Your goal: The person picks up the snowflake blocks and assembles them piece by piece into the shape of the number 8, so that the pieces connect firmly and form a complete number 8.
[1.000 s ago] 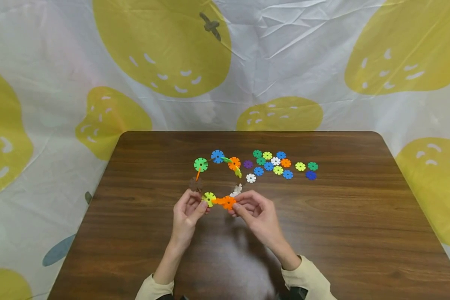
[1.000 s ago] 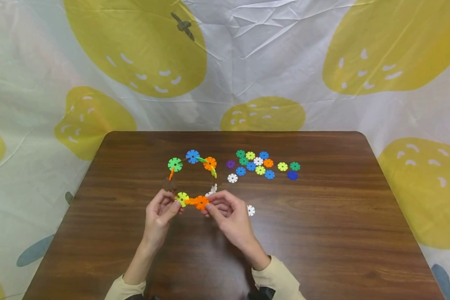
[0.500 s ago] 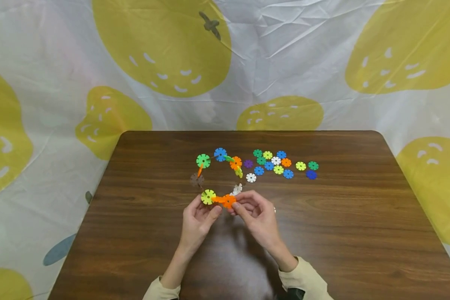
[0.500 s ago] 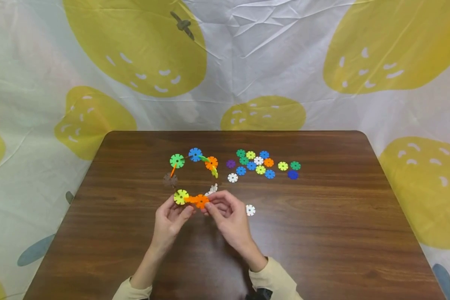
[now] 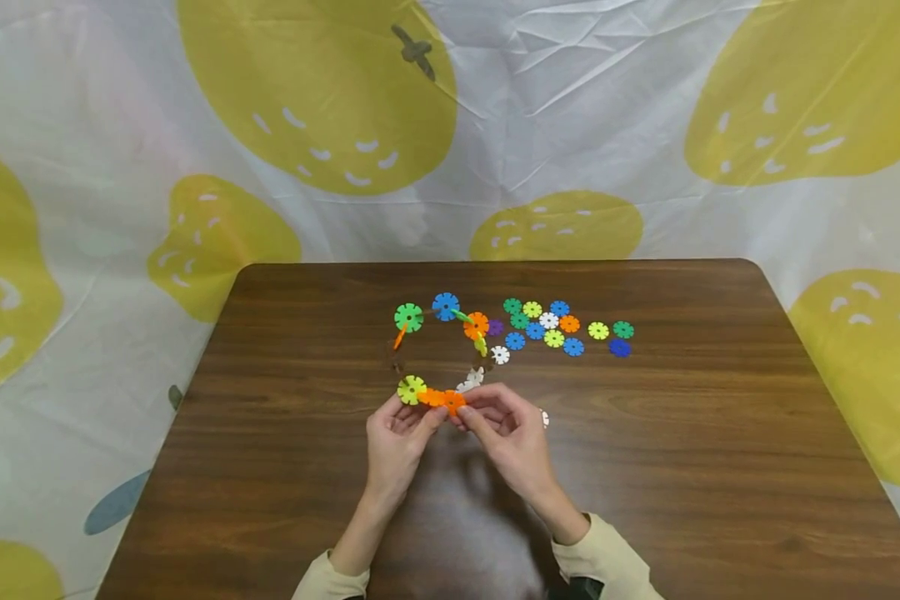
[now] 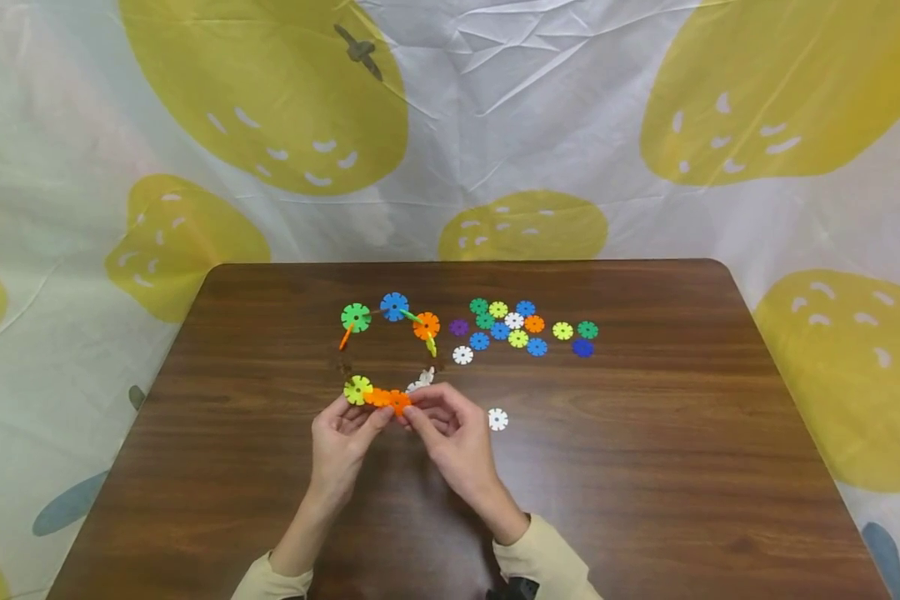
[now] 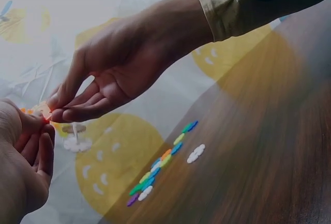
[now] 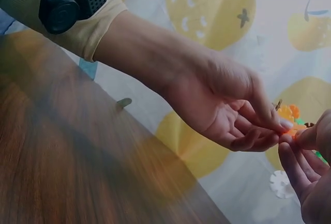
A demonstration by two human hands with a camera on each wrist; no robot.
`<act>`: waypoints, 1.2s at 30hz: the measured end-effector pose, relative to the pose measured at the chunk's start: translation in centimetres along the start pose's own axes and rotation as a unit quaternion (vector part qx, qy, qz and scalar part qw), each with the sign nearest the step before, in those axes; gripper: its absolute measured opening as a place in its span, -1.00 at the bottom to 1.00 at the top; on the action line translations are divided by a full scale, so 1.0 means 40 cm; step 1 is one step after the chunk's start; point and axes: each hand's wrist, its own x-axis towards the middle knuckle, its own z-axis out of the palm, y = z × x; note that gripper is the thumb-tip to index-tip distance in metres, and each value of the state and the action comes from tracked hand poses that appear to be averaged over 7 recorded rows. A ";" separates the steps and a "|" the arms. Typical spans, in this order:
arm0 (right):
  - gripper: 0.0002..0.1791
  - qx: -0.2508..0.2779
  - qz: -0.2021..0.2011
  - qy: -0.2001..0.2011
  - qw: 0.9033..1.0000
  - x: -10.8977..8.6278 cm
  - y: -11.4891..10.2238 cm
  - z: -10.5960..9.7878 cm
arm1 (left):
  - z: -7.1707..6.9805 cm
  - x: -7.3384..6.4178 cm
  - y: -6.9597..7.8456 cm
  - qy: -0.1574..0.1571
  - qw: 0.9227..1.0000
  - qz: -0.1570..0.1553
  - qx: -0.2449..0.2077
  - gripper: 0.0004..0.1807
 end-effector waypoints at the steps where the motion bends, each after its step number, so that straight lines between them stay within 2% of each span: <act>1: -0.82 -0.003 0.002 -0.001 1.000 0.000 0.000 0.000 | 0.001 0.001 0.000 0.003 1.000 0.001 -0.001 -0.66; 7: -0.82 -0.016 0.001 -0.007 1.000 0.002 -0.005 -0.012 | -0.001 0.005 0.000 0.017 1.000 0.009 -0.013 -0.69; 11: -0.86 -0.025 -0.013 0.019 0.999 0.008 -0.009 -0.037 | -0.006 0.008 0.004 0.021 1.000 0.009 -0.019 -0.71; 15: -0.87 -0.055 -0.015 0.054 0.997 0.019 -0.018 -0.080 | -0.010 0.010 0.009 0.021 0.999 0.015 -0.018 -0.70; 23: -0.88 -0.096 0.025 0.127 0.987 0.042 -0.027 -0.182 | -0.018 0.013 0.014 0.017 0.999 0.021 -0.019 -0.71; 32: -0.85 -0.158 0.041 0.135 0.977 0.068 -0.007 -0.272 | -0.018 0.012 0.016 0.022 0.999 0.014 -0.024 -0.72; 36: -0.82 -0.198 0.047 0.145 0.968 0.082 0.006 -0.315 | -0.016 0.011 0.019 0.023 0.999 0.010 -0.024 -0.71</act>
